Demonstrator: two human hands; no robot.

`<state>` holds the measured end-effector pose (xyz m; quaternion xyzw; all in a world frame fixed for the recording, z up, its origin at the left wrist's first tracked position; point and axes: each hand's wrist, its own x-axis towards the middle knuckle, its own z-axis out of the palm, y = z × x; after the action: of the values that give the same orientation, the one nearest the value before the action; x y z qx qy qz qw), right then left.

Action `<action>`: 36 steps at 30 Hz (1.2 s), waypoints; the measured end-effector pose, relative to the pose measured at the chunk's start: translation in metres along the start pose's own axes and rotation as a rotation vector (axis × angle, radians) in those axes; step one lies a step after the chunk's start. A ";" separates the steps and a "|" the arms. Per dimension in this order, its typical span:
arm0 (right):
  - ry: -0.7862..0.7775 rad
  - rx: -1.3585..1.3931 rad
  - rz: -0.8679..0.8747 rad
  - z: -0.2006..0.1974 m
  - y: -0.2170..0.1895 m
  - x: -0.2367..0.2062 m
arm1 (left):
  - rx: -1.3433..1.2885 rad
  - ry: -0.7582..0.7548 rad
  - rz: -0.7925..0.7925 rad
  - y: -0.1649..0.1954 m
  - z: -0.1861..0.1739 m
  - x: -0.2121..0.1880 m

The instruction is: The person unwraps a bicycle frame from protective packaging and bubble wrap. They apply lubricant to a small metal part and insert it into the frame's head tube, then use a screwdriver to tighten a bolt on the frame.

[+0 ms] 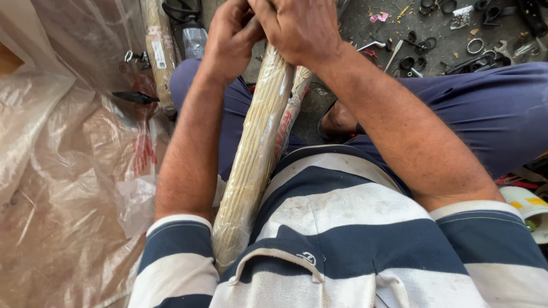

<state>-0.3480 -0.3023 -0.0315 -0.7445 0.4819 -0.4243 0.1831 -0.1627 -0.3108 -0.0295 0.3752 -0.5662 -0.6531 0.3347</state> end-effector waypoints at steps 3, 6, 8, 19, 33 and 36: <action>0.028 0.083 0.042 -0.011 -0.002 -0.014 | 0.332 0.177 -0.006 0.008 0.013 -0.005; 0.243 0.470 0.322 -0.017 -0.007 -0.046 | 0.645 0.193 0.305 0.012 0.022 -0.002; 0.186 0.682 0.494 -0.015 0.000 -0.066 | 0.648 0.182 0.319 0.014 0.022 0.002; -0.192 0.515 0.247 0.029 0.033 -0.108 | -0.114 0.109 0.012 -0.043 -0.016 0.039; -0.220 0.491 0.232 0.030 0.039 -0.109 | -0.586 -0.157 0.078 -0.087 -0.037 0.068; -0.235 0.518 0.256 0.028 0.038 -0.108 | -0.553 0.108 0.033 -0.095 -0.028 0.061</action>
<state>-0.3655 -0.2295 -0.1222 -0.6503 0.4230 -0.4177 0.4731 -0.1696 -0.3644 -0.1326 0.2946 -0.3538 -0.7565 0.4645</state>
